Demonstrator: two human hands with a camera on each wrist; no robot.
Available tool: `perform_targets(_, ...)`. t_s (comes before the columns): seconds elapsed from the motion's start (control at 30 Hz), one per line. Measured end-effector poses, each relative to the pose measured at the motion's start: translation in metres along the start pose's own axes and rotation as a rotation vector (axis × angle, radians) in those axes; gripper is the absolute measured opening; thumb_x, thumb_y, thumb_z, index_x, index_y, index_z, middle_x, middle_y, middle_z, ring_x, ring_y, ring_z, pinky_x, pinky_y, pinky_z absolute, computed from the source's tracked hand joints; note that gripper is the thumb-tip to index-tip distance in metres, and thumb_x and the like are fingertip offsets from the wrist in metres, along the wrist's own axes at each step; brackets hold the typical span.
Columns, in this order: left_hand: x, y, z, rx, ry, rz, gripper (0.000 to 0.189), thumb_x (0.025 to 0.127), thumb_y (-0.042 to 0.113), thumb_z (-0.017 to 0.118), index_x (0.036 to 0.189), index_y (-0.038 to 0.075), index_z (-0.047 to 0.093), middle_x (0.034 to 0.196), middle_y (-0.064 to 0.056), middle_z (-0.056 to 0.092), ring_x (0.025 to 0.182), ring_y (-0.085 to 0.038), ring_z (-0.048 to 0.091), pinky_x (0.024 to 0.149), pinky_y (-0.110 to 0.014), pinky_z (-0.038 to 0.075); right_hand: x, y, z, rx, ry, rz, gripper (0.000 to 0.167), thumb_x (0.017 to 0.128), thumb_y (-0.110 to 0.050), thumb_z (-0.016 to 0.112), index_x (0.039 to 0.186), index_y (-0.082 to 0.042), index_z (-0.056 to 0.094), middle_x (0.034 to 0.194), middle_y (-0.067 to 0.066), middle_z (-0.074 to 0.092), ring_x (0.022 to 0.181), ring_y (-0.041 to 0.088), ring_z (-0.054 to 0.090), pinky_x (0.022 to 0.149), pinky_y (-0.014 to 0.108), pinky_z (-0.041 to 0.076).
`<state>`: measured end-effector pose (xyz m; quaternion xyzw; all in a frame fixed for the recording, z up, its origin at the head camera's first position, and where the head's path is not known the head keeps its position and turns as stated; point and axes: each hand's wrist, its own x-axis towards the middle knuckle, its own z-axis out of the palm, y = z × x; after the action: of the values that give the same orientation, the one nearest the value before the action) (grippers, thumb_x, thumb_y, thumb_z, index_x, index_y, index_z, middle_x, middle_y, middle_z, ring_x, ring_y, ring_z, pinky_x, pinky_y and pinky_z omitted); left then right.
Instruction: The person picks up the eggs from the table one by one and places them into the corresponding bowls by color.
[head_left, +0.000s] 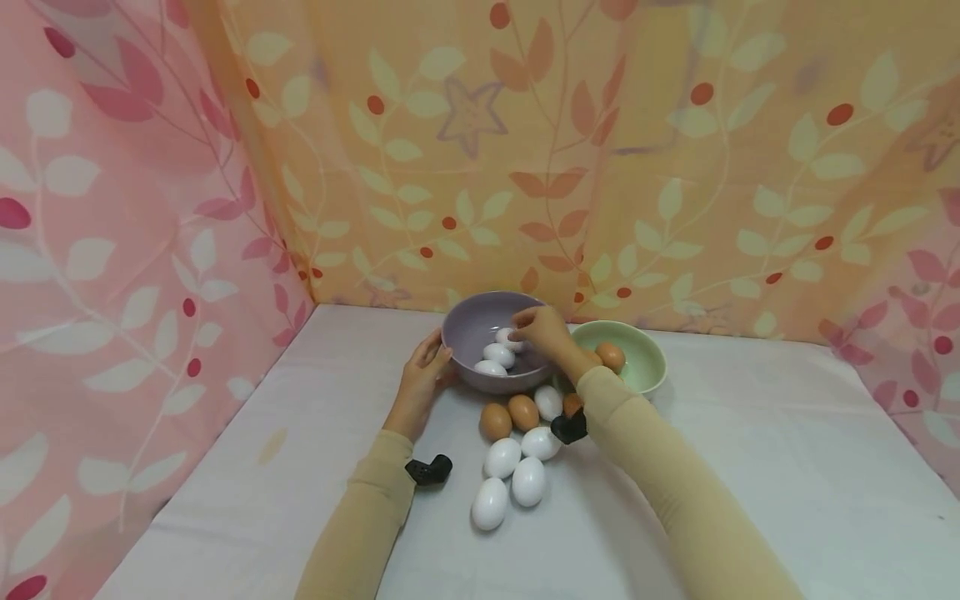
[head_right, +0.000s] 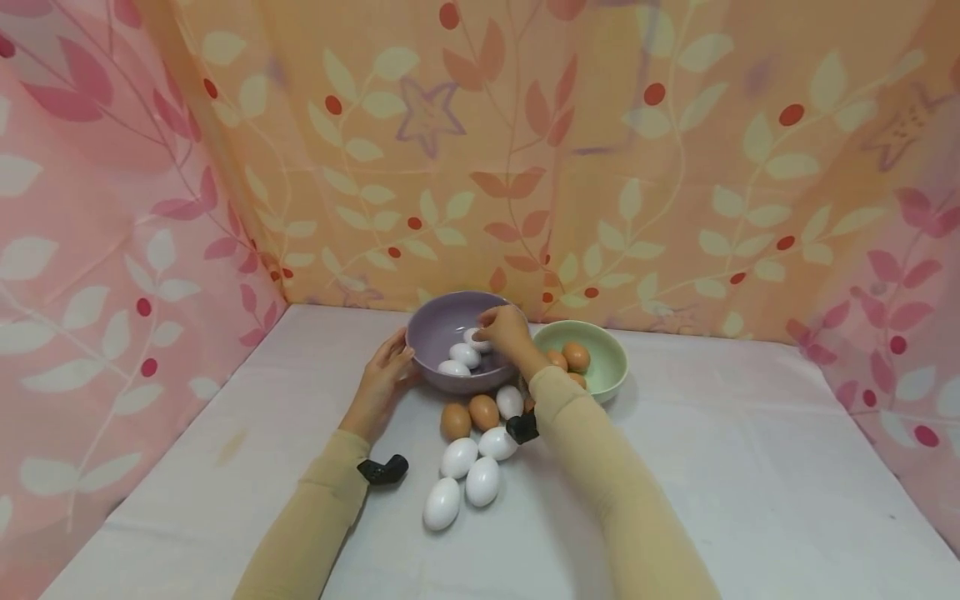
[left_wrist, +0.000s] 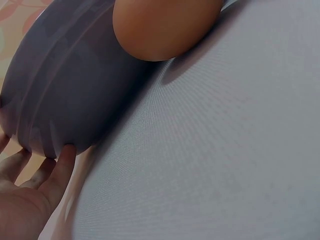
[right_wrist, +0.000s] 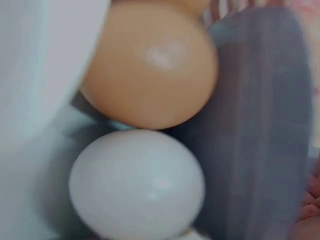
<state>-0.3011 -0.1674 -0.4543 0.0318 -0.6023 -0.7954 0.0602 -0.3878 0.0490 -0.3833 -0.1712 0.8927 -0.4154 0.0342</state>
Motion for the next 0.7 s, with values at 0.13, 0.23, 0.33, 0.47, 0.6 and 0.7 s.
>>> perform_targets(0.13, 0.001, -0.001, 0.0, 0.0, 0.001, -0.001, 0.052, 0.102, 0.017, 0.056, 0.152, 0.016, 0.041, 0.16, -0.004, 0.037, 0.143, -0.024, 0.041, 0.109, -0.052, 0.045, -0.017, -0.006, -0.011, 0.121, -0.025, -0.034, 0.04, 0.085, -0.011, 0.077, 0.123, 0.001, 0.068, 0.12, 0.019, 0.071, 0.115, 0.031, 0.066, 0.099, 0.039, 0.054)
perform_targets(0.23, 0.003, -0.002, -0.001, 0.0, -0.006, 0.004, 0.052, 0.102, 0.017, 0.056, 0.152, 0.016, 0.041, 0.16, -0.004, 0.038, 0.142, -0.023, 0.042, 0.107, -0.049, 0.046, -0.035, -0.013, -0.018, 0.189, -0.066, -0.036, 0.042, 0.086, -0.012, 0.077, 0.124, 0.002, 0.067, 0.121, 0.019, 0.07, 0.114, 0.029, 0.067, 0.096, 0.035, 0.055)
perform_targets(0.33, 0.003, -0.002, -0.001, -0.004, -0.008, 0.008, 0.051, 0.102, 0.017, 0.056, 0.151, 0.017, 0.042, 0.159, -0.003, 0.04, 0.14, -0.022, 0.043, 0.106, -0.047, 0.047, -0.053, -0.017, -0.023, 0.228, -0.115, -0.041, 0.043, 0.086, -0.014, 0.077, 0.125, 0.001, 0.067, 0.122, 0.018, 0.07, 0.115, 0.027, 0.067, 0.095, 0.032, 0.056)
perform_targets(0.47, 0.002, -0.001, -0.001, -0.008, 0.001, 0.008, 0.05, 0.101, 0.017, 0.057, 0.15, 0.018, 0.043, 0.157, -0.001, 0.042, 0.138, -0.02, 0.045, 0.105, -0.046, 0.047, -0.074, -0.02, -0.027, 0.218, -0.171, -0.054, 0.044, 0.085, -0.022, 0.079, 0.125, -0.006, 0.068, 0.121, 0.013, 0.072, 0.116, 0.022, 0.066, 0.097, 0.032, 0.055)
perform_targets(0.6, 0.002, -0.001, -0.001, -0.007, -0.002, 0.004, 0.05, 0.102, 0.015, 0.056, 0.15, 0.018, 0.043, 0.158, -0.001, 0.041, 0.138, -0.02, 0.045, 0.107, -0.048, 0.045, -0.093, -0.018, -0.027, 0.214, -0.197, -0.031, 0.045, 0.082, -0.026, 0.082, 0.123, -0.012, 0.07, 0.12, 0.008, 0.073, 0.116, 0.019, 0.067, 0.096, 0.029, 0.055)
perform_targets(0.7, 0.002, -0.002, 0.0, -0.017, -0.005, 0.002, 0.049, 0.102, 0.016, 0.056, 0.149, 0.018, 0.044, 0.158, -0.002, 0.041, 0.138, -0.021, 0.045, 0.109, -0.05, 0.043, -0.106, -0.016, -0.027, 0.256, -0.215, -0.023, 0.046, 0.082, -0.022, 0.082, 0.124, -0.008, 0.07, 0.12, 0.012, 0.072, 0.116, 0.023, 0.067, 0.093, 0.024, 0.055)
